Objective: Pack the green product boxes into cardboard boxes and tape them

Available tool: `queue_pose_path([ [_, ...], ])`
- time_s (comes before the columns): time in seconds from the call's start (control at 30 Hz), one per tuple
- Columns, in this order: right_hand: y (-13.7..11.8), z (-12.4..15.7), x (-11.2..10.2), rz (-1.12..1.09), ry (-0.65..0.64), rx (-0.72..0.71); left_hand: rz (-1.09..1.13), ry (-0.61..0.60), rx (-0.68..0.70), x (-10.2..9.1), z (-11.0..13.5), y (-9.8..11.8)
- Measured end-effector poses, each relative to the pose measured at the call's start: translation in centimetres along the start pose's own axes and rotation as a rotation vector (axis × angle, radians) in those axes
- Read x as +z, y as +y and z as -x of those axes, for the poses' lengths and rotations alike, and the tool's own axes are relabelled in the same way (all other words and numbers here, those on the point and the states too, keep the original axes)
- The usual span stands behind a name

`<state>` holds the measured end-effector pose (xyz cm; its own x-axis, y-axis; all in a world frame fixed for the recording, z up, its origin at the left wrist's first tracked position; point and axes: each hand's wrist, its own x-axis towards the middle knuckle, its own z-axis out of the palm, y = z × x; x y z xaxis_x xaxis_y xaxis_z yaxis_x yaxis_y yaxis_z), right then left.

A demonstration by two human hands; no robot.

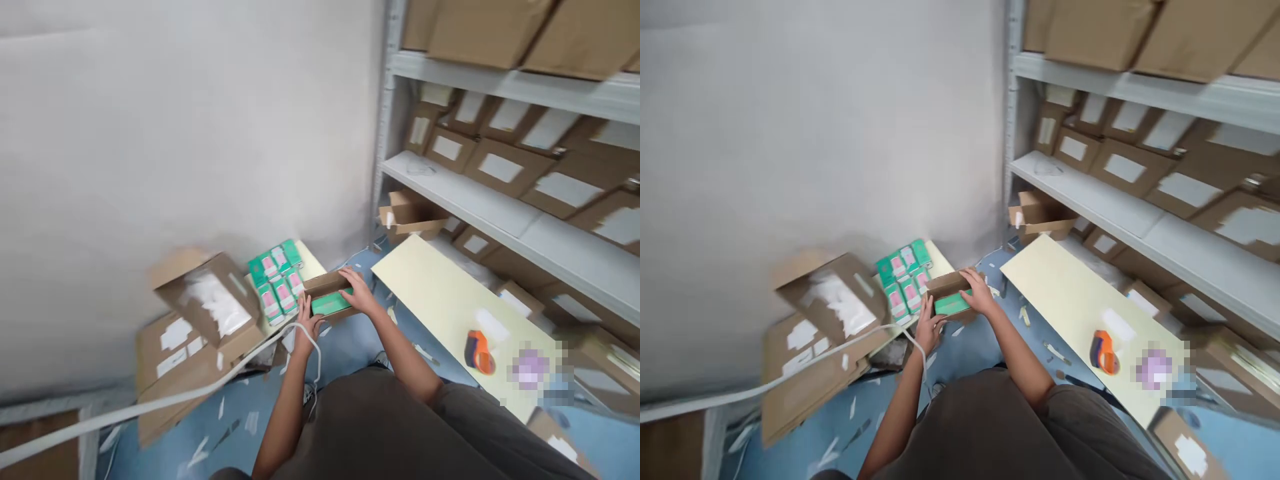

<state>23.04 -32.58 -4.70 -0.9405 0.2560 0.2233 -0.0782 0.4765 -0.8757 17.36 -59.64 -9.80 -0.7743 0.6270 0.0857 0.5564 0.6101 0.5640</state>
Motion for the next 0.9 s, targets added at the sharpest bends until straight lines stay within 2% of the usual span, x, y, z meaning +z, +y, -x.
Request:
queue_pose_path([
  [0.13, -4.4, -1.5, 9.8, 0.001, -0.095, -0.105, -0.023, 0.153, 0.023, -4.5, 7.5, -6.5],
  [0.23, -7.2, -1.7, 17.4, 0.003, -0.162, -0.157, -0.052, 0.212, -0.013, -7.3, 13.3, -11.3],
  [0.33, -9.0, -1.6, 24.5, 0.012, -0.2, -0.186, -0.06, 0.253, -0.094, -9.5, 18.3, -15.7],
  [0.43, -10.0, -1.6, 30.7, 0.037, -0.218, -0.185, -0.03, 0.274, -0.165, -11.3, 21.8, -19.6],
  [0.53, -10.8, -2.8, 35.8, 0.086, -0.245, -0.163, 0.02, 0.28, -0.227, -12.8, 23.6, -22.3],
  [0.6, -11.6, -4.7, 38.7, 0.139, -0.266, -0.141, 0.049, 0.28, -0.262, -13.4, 24.1, -23.5],
  [0.77, -14.7, -12.8, 45.0, 0.352, -0.338, -0.076, 0.114, 0.276, -0.302, -13.8, 23.4, -24.9],
  [0.9, -16.8, -19.4, 49.7, 0.553, -0.439, -0.011, 0.128, 0.212, -0.332, -13.6, 22.2, -25.4],
])
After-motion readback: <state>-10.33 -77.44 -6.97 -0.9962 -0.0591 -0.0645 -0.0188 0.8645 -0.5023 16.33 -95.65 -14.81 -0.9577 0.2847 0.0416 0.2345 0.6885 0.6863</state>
